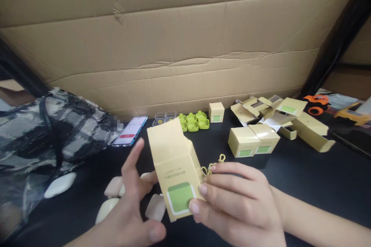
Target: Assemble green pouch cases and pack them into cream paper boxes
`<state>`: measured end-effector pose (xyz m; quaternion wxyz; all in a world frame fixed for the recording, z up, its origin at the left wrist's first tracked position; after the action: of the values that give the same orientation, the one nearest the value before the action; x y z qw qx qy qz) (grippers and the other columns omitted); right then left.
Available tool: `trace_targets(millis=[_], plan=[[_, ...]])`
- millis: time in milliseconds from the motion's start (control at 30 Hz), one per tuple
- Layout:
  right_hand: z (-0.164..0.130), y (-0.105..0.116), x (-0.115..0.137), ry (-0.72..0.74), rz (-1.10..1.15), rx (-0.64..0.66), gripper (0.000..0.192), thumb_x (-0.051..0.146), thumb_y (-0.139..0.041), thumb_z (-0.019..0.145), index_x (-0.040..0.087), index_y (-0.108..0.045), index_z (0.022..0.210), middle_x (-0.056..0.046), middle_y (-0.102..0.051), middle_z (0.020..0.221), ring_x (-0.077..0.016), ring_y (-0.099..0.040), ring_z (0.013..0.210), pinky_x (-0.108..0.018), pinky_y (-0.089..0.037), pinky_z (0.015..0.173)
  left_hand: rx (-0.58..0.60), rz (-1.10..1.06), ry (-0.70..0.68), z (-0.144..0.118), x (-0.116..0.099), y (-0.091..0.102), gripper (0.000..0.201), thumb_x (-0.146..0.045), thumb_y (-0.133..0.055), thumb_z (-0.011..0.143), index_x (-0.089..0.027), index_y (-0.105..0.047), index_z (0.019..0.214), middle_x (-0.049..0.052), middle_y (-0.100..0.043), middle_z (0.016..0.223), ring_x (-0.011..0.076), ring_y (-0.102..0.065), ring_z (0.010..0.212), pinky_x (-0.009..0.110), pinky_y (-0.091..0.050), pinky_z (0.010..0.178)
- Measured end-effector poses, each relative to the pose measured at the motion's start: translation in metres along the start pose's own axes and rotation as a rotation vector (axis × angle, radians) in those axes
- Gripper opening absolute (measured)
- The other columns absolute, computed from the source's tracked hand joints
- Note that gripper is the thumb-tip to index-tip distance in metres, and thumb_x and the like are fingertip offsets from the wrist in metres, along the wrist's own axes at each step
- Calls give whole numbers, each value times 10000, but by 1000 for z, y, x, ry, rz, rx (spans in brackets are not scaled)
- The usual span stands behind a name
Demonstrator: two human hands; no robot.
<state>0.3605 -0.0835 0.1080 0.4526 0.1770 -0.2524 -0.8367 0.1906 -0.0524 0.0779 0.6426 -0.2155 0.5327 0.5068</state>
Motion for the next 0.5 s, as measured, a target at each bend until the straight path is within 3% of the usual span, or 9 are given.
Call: trace_targets(millis=[67, 200, 267, 367, 400, 500], plan=[[-2, 0, 11, 134, -1, -3, 177, 171, -650, 857, 306, -681, 968, 52, -735, 787, -125, -709, 746, -263, -562, 899, -66, -45, 102, 3, 3, 7, 977, -444, -671, 800, -478, 98, 1401, 18, -571, 1304, 233, -552, 1173, 432, -426, 1007], [4, 5, 9, 293, 90, 109, 109, 247, -659, 847, 229, -687, 951, 19, -733, 802, -134, -701, 768, -228, -567, 849, -10, -52, 239, 8, 5, 4, 547, -371, -600, 867, -372, -311, 1331, 13, -580, 1275, 191, -545, 1180, 320, -461, 970], [16, 15, -11, 183, 168, 28, 108, 247, -598, 872, 252, -663, 958, 4, -705, 794, -147, -682, 750, -259, -582, 732, 55, 74, 207, 9, 1, 0, 446, -347, -649, 830, -315, -428, 1216, 21, -584, 1226, 187, -559, 1143, 309, -461, 958], [37, 20, -51, -121, 199, -174, 200, 122, -564, 843, 272, -611, 966, -10, -650, 803, -165, -634, 748, -298, -540, 658, 136, 347, 101, 9, -8, -5, 325, -298, -708, 773, -246, -493, 1012, 47, -529, 1227, 197, -565, 1099, 309, -464, 922], [45, 9, -61, -195, 214, -123, 187, 125, -565, 845, 260, -600, 970, -20, -642, 831, -176, -627, 789, -319, -530, 700, 172, 425, 84, 8, -9, -8, 288, -285, -706, 774, -234, -498, 965, 52, -529, 1218, 200, -574, 1075, 313, -469, 901], [60, -53, -75, -343, 326, 331, 130, 256, -570, 872, 208, -599, 989, -68, -630, 993, -217, -610, 956, -372, -494, 835, 223, 605, 106, 8, -9, -12, 286, -300, -724, 758, -217, -524, 945, 56, -587, 1125, 231, -589, 1007, 363, -473, 860]])
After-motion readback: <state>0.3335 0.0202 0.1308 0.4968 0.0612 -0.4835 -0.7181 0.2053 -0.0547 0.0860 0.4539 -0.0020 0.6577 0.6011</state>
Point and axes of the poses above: each hand's wrist, its own z-axis towards the middle knuckle, its own y-axis out of the back of the hand, x = y × z, the point moved 7 cm from there along z, towards the middle knuckle
